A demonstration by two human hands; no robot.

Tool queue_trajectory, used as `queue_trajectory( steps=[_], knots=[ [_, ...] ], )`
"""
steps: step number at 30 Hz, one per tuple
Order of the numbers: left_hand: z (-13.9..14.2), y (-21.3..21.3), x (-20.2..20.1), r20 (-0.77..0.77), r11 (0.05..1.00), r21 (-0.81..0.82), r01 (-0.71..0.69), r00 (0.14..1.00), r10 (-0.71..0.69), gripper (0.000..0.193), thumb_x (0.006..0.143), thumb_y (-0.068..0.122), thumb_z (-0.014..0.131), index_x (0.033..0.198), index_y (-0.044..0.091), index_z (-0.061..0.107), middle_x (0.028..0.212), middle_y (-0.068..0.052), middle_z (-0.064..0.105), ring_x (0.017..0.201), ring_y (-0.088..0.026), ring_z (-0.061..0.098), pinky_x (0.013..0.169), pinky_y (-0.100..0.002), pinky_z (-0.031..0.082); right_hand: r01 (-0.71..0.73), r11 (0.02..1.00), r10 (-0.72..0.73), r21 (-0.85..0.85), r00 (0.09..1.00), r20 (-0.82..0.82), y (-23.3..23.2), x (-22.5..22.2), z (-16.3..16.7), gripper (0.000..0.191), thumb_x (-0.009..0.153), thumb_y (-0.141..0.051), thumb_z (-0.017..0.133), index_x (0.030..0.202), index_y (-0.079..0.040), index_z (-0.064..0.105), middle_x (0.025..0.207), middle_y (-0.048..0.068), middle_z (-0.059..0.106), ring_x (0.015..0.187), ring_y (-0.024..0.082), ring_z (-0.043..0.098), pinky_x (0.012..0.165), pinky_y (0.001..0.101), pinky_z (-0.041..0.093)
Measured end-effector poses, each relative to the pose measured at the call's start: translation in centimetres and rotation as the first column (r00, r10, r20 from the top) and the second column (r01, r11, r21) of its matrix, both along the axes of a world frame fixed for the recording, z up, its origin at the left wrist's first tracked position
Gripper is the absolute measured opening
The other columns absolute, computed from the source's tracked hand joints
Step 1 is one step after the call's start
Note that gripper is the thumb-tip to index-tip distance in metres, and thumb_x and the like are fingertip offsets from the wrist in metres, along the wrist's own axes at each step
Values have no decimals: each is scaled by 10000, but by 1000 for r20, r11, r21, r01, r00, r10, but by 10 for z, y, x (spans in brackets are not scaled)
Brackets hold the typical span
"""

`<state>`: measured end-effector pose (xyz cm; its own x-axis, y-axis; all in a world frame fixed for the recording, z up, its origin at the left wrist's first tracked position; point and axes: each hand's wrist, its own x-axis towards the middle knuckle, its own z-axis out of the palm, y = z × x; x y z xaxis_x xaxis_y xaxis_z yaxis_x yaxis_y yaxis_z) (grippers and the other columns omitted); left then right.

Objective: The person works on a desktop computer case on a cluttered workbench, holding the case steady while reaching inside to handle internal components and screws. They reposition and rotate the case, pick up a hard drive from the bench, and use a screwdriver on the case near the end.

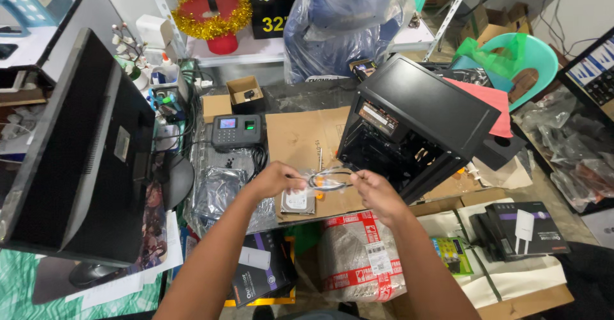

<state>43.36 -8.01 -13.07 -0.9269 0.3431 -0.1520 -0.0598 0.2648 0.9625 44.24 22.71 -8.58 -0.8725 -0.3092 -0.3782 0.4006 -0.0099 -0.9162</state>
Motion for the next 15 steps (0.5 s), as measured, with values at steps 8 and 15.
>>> queue_trajectory(
  steps=[8,15],
  knots=[
    [-26,-79,7,36,959,-245,-145,987,158,258,877,280,804,945,31,809,859,-85,780,763,-157,704,690,-339,576,11,988,6,151,994,-108,19,6,1,181,1014,-312,587,977,-135,596,662,-78,379,535,34,295,454,229,258],
    [-18,-4,12,92,926,330,187,969,-228,305,922,307,801,1085,51,772,1078,-42,744,997,-126,664,860,-300,526,-267,962,274,63,948,-163,-19,0,-16,170,962,-125,595,1131,-122,610,745,-75,471,606,28,373,509,229,324]
  ],
)
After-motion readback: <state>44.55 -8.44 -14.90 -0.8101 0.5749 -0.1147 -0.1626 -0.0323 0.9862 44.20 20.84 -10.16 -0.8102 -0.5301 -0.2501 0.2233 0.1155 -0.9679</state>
